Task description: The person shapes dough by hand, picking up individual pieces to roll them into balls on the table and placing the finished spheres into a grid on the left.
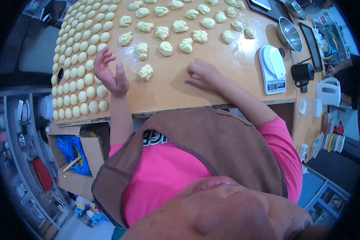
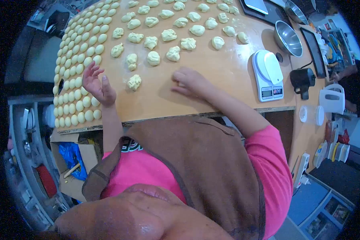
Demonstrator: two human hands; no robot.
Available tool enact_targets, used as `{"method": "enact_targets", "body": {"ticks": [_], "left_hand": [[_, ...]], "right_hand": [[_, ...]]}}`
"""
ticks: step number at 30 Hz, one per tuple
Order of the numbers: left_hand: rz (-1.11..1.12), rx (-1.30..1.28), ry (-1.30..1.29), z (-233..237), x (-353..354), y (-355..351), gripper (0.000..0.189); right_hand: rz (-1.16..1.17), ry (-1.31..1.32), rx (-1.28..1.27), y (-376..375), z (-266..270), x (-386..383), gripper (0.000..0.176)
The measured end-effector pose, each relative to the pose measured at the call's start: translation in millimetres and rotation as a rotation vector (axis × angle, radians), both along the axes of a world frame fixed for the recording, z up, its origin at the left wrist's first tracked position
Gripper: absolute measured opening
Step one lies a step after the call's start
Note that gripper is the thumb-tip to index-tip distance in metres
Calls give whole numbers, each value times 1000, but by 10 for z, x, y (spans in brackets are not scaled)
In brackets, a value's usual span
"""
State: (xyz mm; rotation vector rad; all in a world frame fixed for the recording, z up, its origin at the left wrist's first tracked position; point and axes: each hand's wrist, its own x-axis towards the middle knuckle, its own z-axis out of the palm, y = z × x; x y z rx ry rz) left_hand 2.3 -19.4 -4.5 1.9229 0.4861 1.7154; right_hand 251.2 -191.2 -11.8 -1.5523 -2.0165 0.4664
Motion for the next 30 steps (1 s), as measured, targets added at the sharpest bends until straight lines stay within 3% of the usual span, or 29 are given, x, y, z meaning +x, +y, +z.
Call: {"method": "enact_targets", "body": {"ticks": [6,10,12,16,20,26,30], "left_hand": [[28,24,10,-2,-40,43,53],[3,36,-9,7,1,11,53],[-6,30,3,-23,8,9,53],[22,5,-48,-6,-39,39,54],[-8,8,-56,-8,-20,21,54],[3,15,-10,-4,-45,44,52],[-1,4,-39,8,-23,23,52]], "right_hand": [[164,86,-24,-191,-116,-105,26],[-25,33,-4,-71,-111,24,33],[-1,58,39,114,-89,-119,32],[124,56,-42,-205,-64,-103,32],[-61,29,1,-120,-70,68,35],[112,92,-50,-181,-60,-97,35],[-4,34,-2,-175,-101,118,34]]}}
